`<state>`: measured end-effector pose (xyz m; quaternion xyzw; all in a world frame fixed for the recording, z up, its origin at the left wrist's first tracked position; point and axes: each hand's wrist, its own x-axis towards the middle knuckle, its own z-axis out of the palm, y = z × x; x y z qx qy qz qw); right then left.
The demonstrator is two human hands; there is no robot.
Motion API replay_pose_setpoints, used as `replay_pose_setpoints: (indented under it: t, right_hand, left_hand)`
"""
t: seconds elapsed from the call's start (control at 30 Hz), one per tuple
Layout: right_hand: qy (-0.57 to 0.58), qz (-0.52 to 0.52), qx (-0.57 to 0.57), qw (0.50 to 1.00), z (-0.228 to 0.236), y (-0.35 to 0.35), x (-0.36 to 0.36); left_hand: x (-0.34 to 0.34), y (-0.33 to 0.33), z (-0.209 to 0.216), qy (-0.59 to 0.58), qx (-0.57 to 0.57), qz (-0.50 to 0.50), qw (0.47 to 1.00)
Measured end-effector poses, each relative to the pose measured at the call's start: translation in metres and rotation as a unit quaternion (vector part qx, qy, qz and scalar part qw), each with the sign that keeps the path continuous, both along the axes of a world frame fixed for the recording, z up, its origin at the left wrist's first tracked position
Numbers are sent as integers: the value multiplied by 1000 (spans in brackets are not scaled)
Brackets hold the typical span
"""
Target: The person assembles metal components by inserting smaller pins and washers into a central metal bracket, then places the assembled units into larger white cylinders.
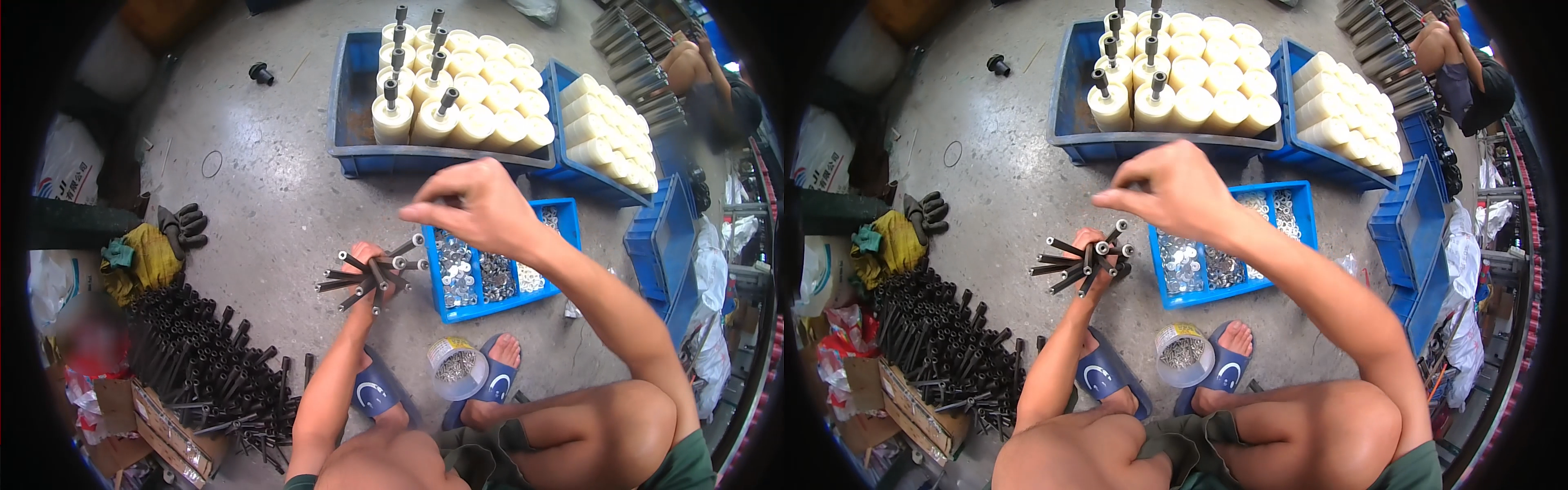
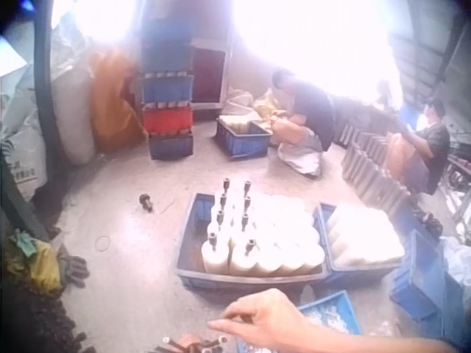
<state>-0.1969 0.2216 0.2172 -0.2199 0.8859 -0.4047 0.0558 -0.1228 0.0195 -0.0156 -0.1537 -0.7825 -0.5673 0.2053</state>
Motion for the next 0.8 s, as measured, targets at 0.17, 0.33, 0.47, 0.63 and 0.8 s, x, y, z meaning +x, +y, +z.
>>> replay_pose_setpoints:
  t: [0.17, 0.33, 0.47, 0.63, 0.8]
  right_hand:
    - [-169, -129, -22, 977, -2, 18, 48]
    - [-286, -206, -122, 928, -22, 38, 53]
    - [-495, -263, -253, 788, -31, 53, 53]
    - [-548, -224, -357, 722, -34, 54, 53]
    - [-535, -224, -316, 751, -15, 48, 61]
  left_hand:
    - [-4, 1, 1, 35, -1, -8, 999]
    - [-3, 8, 4, -2, 98, -11, 995]
    - [-10, 7, -1, 7, 40, 12, 999]
    - [-6, 3, 4, 12, 102, -3, 995]
    - [-7, 5, -13, 10, 14, 21, 1000]
